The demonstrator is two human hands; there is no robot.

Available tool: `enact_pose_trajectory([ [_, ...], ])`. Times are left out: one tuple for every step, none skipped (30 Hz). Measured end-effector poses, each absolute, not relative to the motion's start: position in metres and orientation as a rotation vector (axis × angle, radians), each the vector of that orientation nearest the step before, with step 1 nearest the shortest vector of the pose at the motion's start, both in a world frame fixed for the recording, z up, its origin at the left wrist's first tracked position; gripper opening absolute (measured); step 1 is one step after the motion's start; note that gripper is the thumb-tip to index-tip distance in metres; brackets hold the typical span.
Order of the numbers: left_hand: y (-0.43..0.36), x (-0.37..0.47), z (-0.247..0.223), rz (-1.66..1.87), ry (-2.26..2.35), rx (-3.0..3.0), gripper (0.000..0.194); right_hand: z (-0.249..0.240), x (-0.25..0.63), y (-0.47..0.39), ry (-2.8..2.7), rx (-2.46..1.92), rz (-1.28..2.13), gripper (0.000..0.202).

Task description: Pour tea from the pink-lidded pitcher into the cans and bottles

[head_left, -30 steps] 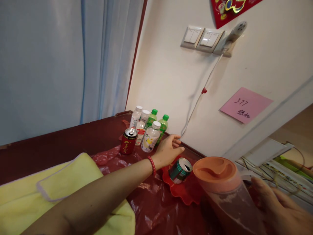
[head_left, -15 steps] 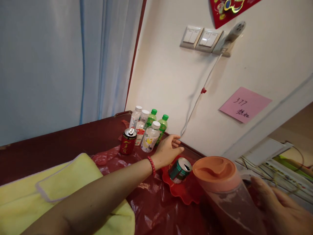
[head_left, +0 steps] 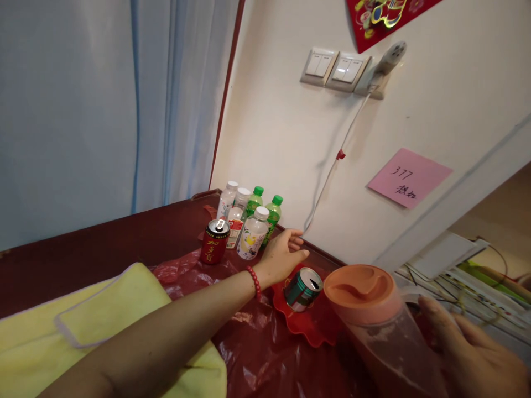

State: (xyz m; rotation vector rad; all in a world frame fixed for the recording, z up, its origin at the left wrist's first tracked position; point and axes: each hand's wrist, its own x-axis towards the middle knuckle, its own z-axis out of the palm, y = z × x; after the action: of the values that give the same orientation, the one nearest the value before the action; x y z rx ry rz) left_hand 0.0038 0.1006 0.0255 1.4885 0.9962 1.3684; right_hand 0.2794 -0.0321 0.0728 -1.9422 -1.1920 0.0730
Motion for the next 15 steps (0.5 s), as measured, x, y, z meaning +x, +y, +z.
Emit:
enact_pose_trajectory([
  [0.1007, 0.0038, 0.0254, 1.369, 0.996, 1.488, 0.044, 0.0732, 0.2787, -0.0322, -1.163, -1.970, 0.086, 0.043],
  [0.1008, 0.0038, 0.0251, 1.369, 0.995, 1.488, 0.044, 0.0734, 0.2779, -0.0324, -1.137, -1.996, 0.104, 0.044],
  [0.1009, 0.0038, 0.0248, 1.368, 0.994, 1.488, 0.044, 0.0735, 0.2772, -0.0327, -1.120, -2.015, 0.109, 0.045],
  [0.1010, 0.0039, 0.0245, 1.368, 0.993, 1.488, 0.044, 0.0736, 0.2767, -0.0330, -1.117, -2.022, 0.105, 0.045],
  [0.1010, 0.0039, 0.0242, 1.368, 0.992, 1.488, 0.044, 0.0736, 0.2763, -0.0332, -1.118, -2.026, 0.095, 0.045],
  [0.1011, 0.0039, 0.0240, 1.367, 0.990, 1.489, 0.044, 0.0736, 0.2761, -0.0334, -1.125, -2.030, 0.083, 0.046],
  [0.1012, 0.0040, 0.0238, 1.367, 0.988, 1.490, 0.045, 0.0735, 0.2759, -0.0335, -1.133, -2.034, 0.083, 0.046],
  [0.1013, 0.0042, 0.0237, 1.368, 0.987, 1.491, 0.045, 0.0735, 0.2757, -0.0335, -1.136, -2.034, 0.082, 0.046],
  [0.1014, 0.0043, 0.0237, 1.371, 0.987, 1.490, 0.045, 0.0735, 0.2755, -0.0333, -1.136, -2.032, 0.087, 0.046],
  [0.1015, 0.0045, 0.0236, 1.374, 0.988, 1.489, 0.045, 0.0736, 0.2752, -0.0331, -1.133, -2.029, 0.099, 0.045],
  [0.1016, 0.0047, 0.0236, 1.377, 0.988, 1.487, 0.045, 0.0737, 0.2748, -0.0327, -1.126, -2.025, 0.107, 0.046],
  [0.1017, 0.0048, 0.0237, 1.378, 0.990, 1.485, 0.044, 0.0739, 0.2744, -0.0324, -1.119, -2.023, 0.116, 0.046],
  [0.1017, 0.0048, 0.0237, 1.378, 0.990, 1.482, 0.044, 0.0740, 0.2741, -0.0320, -1.115, -2.024, 0.120, 0.047],
  [0.1017, 0.0048, 0.0238, 1.377, 0.990, 1.480, 0.044, 0.0742, 0.2740, -0.0317, -1.114, -2.027, 0.123, 0.048],
  [0.1017, 0.0048, 0.0239, 1.375, 0.989, 1.477, 0.044, 0.0742, 0.2740, -0.0314, -1.115, -2.028, 0.127, 0.048],
])
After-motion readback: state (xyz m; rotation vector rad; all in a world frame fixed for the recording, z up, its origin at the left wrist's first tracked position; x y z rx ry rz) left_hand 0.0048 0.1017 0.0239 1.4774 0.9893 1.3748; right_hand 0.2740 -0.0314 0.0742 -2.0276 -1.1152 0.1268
